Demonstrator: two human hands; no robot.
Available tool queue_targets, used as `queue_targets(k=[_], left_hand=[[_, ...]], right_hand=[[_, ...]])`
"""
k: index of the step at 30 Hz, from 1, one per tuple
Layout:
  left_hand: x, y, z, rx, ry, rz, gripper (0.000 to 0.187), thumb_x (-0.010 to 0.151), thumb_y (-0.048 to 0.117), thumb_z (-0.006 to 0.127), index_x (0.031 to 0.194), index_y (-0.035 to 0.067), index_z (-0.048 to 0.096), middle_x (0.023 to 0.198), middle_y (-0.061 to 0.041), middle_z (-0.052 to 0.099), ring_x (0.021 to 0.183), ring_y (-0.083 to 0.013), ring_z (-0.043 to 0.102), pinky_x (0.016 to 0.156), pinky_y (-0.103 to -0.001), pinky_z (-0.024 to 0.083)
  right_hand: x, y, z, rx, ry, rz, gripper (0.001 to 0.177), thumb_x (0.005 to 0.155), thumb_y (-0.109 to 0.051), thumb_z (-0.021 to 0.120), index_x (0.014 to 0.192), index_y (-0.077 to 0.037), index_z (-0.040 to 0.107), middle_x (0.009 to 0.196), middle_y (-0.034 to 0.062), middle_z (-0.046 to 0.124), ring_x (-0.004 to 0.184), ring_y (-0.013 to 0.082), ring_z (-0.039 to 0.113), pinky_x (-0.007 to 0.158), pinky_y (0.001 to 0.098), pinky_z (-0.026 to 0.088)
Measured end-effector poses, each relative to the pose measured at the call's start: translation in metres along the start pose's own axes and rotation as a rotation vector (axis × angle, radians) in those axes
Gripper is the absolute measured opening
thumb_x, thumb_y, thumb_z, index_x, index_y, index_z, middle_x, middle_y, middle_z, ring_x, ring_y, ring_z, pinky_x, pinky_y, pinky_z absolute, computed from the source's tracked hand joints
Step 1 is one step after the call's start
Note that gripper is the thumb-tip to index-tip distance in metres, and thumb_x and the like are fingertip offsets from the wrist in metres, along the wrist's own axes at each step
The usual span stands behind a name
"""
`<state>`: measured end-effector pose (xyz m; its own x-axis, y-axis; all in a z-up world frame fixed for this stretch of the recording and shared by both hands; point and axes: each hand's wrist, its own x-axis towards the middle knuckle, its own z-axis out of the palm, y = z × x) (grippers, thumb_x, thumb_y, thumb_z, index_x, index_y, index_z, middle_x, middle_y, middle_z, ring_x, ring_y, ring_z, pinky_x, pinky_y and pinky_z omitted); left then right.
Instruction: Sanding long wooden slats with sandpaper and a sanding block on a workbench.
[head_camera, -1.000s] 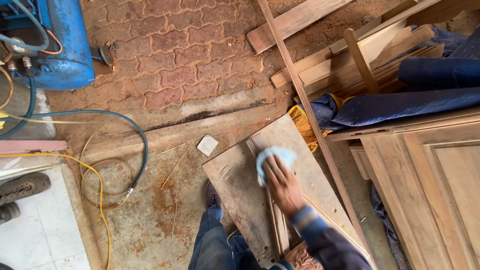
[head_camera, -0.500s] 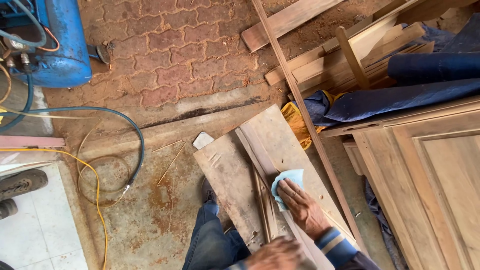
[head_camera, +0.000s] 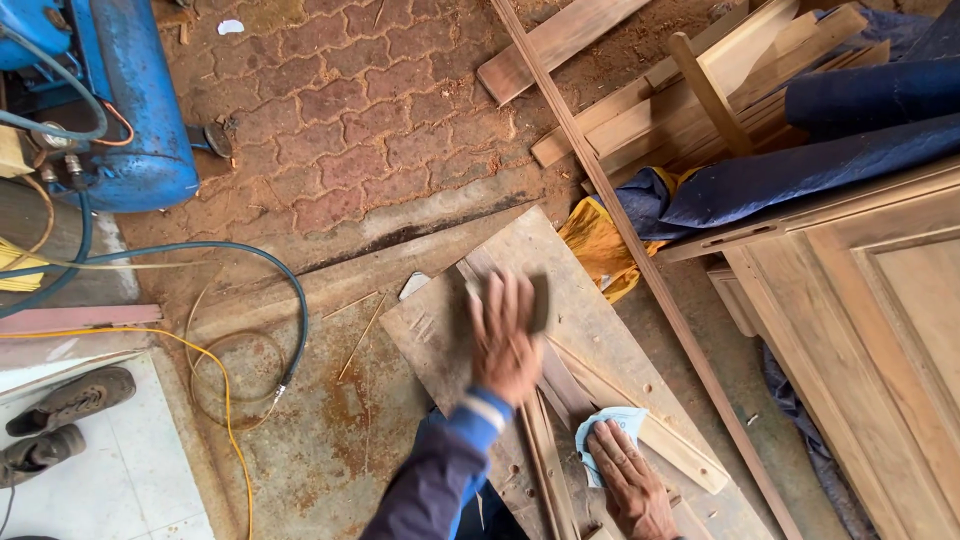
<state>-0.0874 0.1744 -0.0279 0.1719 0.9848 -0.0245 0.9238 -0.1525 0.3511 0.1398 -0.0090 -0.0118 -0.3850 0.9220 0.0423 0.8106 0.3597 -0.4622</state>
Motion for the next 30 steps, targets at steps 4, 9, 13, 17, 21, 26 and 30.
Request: queue_targets(k=[4, 9, 13, 17, 21, 26, 30], left_hand=[[0.029, -0.009, -0.022, -0.204, 0.144, -0.13, 0.071, 0.107, 0.04, 0.039, 0.162, 0.003, 0.014, 0.169, -0.03, 0.013, 0.157, -0.0423, 0.009, 0.126, -0.06, -0.001], [-0.051, 0.038, 0.025, 0.074, 0.013, 0.078, 0.073, 0.101, 0.038, 0.04, 0.162, 0.004, 0.018, 0.168, -0.026, 0.013, 0.158, -0.0398, 0.007, 0.126, -0.059, 0.001], [0.03, -0.006, -0.013, -0.272, 0.032, -0.089, 0.074, 0.101, 0.041, 0.05, 0.16, 0.005, 0.023, 0.167, -0.023, 0.015, 0.156, -0.0369, 0.009, 0.125, -0.058, 0.002], [0.008, 0.017, 0.003, -0.131, 0.164, -0.14, 0.073, 0.102, 0.032, 0.054, 0.16, 0.002, 0.022, 0.169, -0.027, 0.016, 0.157, -0.0405, 0.009, 0.126, -0.057, 0.003], [-0.063, 0.042, 0.045, -0.233, 0.042, 0.148, 0.075, 0.099, 0.024, 0.058, 0.161, 0.003, 0.022, 0.167, -0.027, 0.019, 0.156, -0.0401, 0.012, 0.126, -0.059, 0.005], [0.013, -0.019, -0.007, 0.226, 0.331, 0.144, 0.073, 0.105, 0.027, 0.055, 0.167, 0.019, 0.016, 0.167, -0.015, 0.004, 0.154, -0.0333, 0.002, 0.126, -0.053, 0.006], [0.0, 0.023, 0.009, -0.023, 0.316, 0.043, 0.072, 0.095, 0.025, 0.059, 0.156, 0.013, 0.022, 0.161, -0.03, 0.026, 0.15, -0.0469, 0.023, 0.121, -0.063, 0.015]], right_hand=[[-0.005, -0.002, 0.002, -0.009, -0.009, 0.027, 0.066, 0.076, 0.012, 0.063, 0.139, -0.006, 0.058, 0.152, 0.0129, 0.051, 0.143, 0.0309, 0.045, 0.115, 0.0422, 0.042], [-0.007, 0.004, 0.016, 0.023, 0.067, -0.011, 0.067, 0.074, 0.012, 0.063, 0.138, -0.006, 0.058, 0.151, 0.0128, 0.051, 0.143, 0.0317, 0.045, 0.116, 0.044, 0.042], [-0.005, -0.002, 0.006, -0.003, 0.027, 0.024, 0.07, 0.073, 0.014, 0.06, 0.139, -0.007, 0.058, 0.151, 0.0125, 0.051, 0.144, 0.0313, 0.045, 0.116, 0.0442, 0.041], [0.001, -0.002, 0.003, -0.013, 0.037, 0.013, 0.067, 0.076, 0.013, 0.058, 0.141, -0.005, 0.056, 0.153, 0.0136, 0.049, 0.144, 0.0316, 0.043, 0.117, 0.0443, 0.04], [-0.039, 0.017, 0.018, -0.056, 0.026, -0.011, 0.062, 0.079, 0.009, 0.056, 0.14, -0.005, 0.056, 0.153, 0.0141, 0.049, 0.145, 0.0323, 0.042, 0.118, 0.0463, 0.037], [-0.156, 0.064, 0.041, -0.103, -0.044, 0.031, 0.054, 0.085, -0.005, 0.06, 0.139, -0.007, 0.056, 0.151, 0.0141, 0.049, 0.144, 0.0325, 0.041, 0.118, 0.0481, 0.035], [-0.158, 0.046, 0.022, -0.098, 0.007, 0.08, 0.051, 0.087, -0.007, 0.061, 0.138, -0.007, 0.058, 0.151, 0.0126, 0.05, 0.144, 0.0305, 0.042, 0.119, 0.0468, 0.035]])
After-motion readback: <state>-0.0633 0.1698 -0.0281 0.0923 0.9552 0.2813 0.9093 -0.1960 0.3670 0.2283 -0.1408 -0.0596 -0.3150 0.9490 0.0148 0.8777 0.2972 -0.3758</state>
